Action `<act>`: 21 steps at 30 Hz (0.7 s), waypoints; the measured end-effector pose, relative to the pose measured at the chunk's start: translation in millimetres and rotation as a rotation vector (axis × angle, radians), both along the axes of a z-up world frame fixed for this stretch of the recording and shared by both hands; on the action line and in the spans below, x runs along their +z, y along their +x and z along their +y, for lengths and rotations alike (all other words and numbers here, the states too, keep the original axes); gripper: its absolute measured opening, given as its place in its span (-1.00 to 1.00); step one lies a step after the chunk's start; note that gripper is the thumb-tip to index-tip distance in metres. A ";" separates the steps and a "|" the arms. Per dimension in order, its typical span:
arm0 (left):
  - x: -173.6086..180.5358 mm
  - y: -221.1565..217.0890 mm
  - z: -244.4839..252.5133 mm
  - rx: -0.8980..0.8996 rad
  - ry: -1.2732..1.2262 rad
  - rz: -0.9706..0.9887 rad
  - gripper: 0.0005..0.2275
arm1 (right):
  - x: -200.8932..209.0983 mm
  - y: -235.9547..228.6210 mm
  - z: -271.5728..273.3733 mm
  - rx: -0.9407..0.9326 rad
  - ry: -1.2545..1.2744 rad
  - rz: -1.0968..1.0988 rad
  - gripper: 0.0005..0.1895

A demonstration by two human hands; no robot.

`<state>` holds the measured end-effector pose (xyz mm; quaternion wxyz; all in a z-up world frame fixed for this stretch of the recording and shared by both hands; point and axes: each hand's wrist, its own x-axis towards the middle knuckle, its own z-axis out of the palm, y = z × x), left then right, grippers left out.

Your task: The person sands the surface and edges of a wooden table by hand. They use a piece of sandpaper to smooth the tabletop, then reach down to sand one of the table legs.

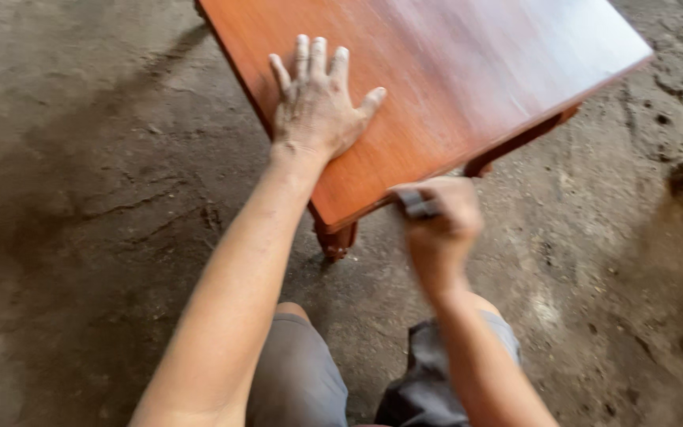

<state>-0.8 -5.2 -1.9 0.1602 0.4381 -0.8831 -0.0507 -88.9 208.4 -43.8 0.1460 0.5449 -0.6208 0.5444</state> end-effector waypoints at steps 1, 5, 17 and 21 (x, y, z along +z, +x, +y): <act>0.8 -2.7 -1.0 -0.001 0.001 0.005 -0.23 | 6.5 -19.2 2.3 -0.017 0.013 -0.125 -0.82; 1.2 -0.7 3.6 0.013 -0.009 0.012 -0.25 | 9.1 -26.7 -6.3 -0.001 -0.003 -0.001 -0.82; 3.7 -1.6 7.9 0.008 0.015 0.016 -0.26 | 59.3 -109.7 -37.7 0.597 0.337 0.474 -0.84; 4.3 -1.4 7.5 0.005 -0.007 0.031 -0.27 | 45.4 -66.5 -53.1 0.768 0.309 0.590 -0.89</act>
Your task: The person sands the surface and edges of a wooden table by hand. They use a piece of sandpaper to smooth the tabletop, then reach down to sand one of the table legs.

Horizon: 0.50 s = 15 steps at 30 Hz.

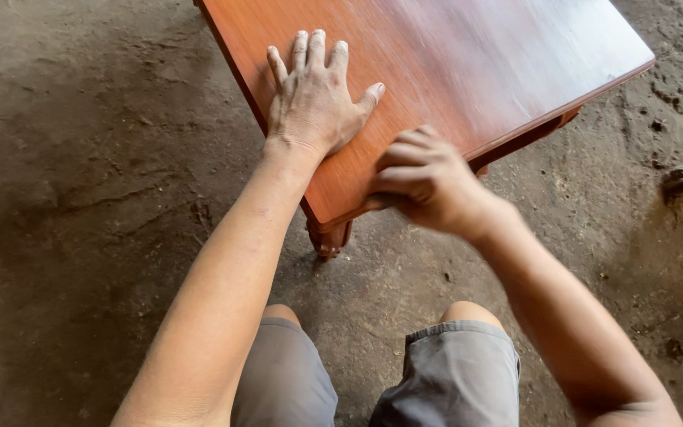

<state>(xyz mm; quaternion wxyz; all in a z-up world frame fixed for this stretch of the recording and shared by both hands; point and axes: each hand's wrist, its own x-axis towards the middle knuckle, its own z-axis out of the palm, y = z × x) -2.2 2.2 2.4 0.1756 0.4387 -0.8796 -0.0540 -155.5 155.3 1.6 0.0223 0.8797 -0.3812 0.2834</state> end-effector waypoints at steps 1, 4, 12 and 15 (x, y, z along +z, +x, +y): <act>0.4 -0.6 0.0 0.003 0.004 -0.003 -0.27 | -0.2 5.3 1.0 0.012 -0.006 0.018 -0.88; 0.3 -0.9 1.0 0.010 0.008 -0.005 -0.26 | 3.1 1.8 5.2 0.001 -0.022 0.058 -0.84; -1.0 -1.6 -1.4 0.009 0.001 -0.033 -0.27 | -1.2 9.2 3.2 -0.007 -0.087 0.040 -0.86; -1.2 -2.0 0.9 0.015 0.011 -0.038 -0.27 | -1.0 11.3 6.9 0.009 -0.073 0.075 -0.89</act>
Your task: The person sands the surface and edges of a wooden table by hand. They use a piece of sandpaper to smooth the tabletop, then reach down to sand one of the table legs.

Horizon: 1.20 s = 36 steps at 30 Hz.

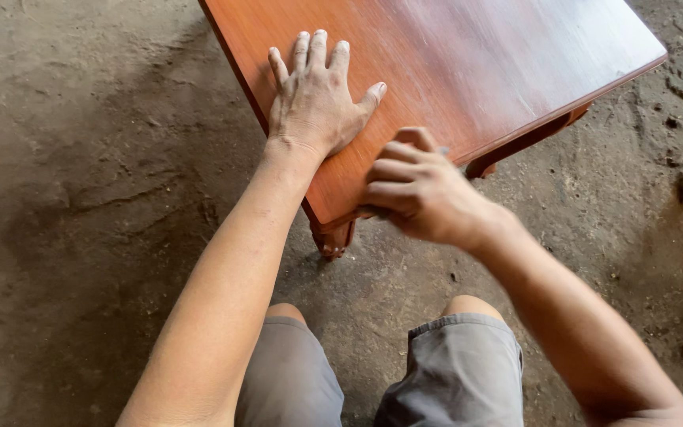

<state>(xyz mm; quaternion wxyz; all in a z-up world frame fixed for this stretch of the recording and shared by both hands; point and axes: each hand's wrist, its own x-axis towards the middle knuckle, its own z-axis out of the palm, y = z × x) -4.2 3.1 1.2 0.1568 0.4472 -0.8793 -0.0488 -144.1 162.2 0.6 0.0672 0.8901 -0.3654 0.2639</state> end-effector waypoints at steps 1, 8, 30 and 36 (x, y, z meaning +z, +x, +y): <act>-0.1 0.1 -0.6 -0.005 -0.015 0.004 -0.27 | 4.9 -10.9 1.3 -0.045 0.017 -0.018 -0.86; 0.4 -0.6 -2.0 -0.015 -0.002 0.000 -0.26 | 4.2 -4.7 1.3 -0.071 0.063 -0.081 -0.86; -0.3 1.0 -2.1 -0.033 -0.018 0.016 -0.29 | 4.7 -53.9 4.8 -0.160 -0.032 -0.023 -0.90; -1.1 -2.3 -2.2 -0.038 -0.007 0.016 -0.27 | -4.7 -34.2 11.0 -0.258 0.001 -0.124 -0.92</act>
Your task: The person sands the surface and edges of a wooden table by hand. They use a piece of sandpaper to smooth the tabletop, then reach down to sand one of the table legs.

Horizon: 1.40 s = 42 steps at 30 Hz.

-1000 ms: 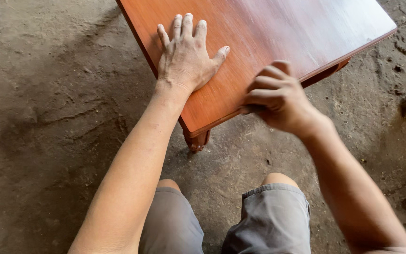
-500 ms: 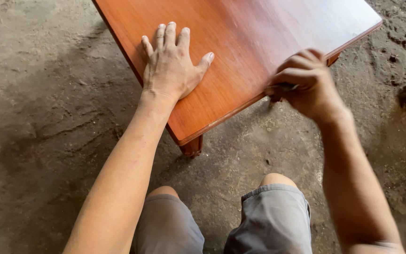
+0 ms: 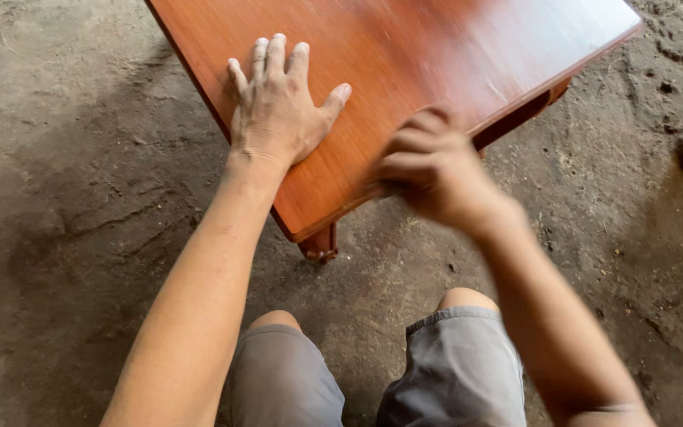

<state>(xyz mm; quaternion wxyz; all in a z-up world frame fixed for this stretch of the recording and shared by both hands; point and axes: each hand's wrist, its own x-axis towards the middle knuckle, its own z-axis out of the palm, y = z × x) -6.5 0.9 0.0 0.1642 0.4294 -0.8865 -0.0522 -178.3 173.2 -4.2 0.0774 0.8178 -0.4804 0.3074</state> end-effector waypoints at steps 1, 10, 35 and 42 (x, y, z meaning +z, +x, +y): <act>-0.9 1.1 2.6 0.002 -0.003 0.009 -0.27 | -6.6 16.9 1.9 0.012 -0.032 -0.007 -0.93; 4.3 6.1 1.1 -0.006 -0.004 0.026 -0.28 | -33.6 -18.1 52.4 -0.588 -0.201 -0.718 -0.94; 2.4 8.6 0.1 -0.004 0.006 0.021 -0.26 | -22.7 79.6 31.6 -0.718 0.055 -1.177 -0.85; 2.1 8.6 0.3 0.000 0.013 0.016 -0.27 | -22.2 80.7 30.7 -0.718 0.082 -1.107 -0.86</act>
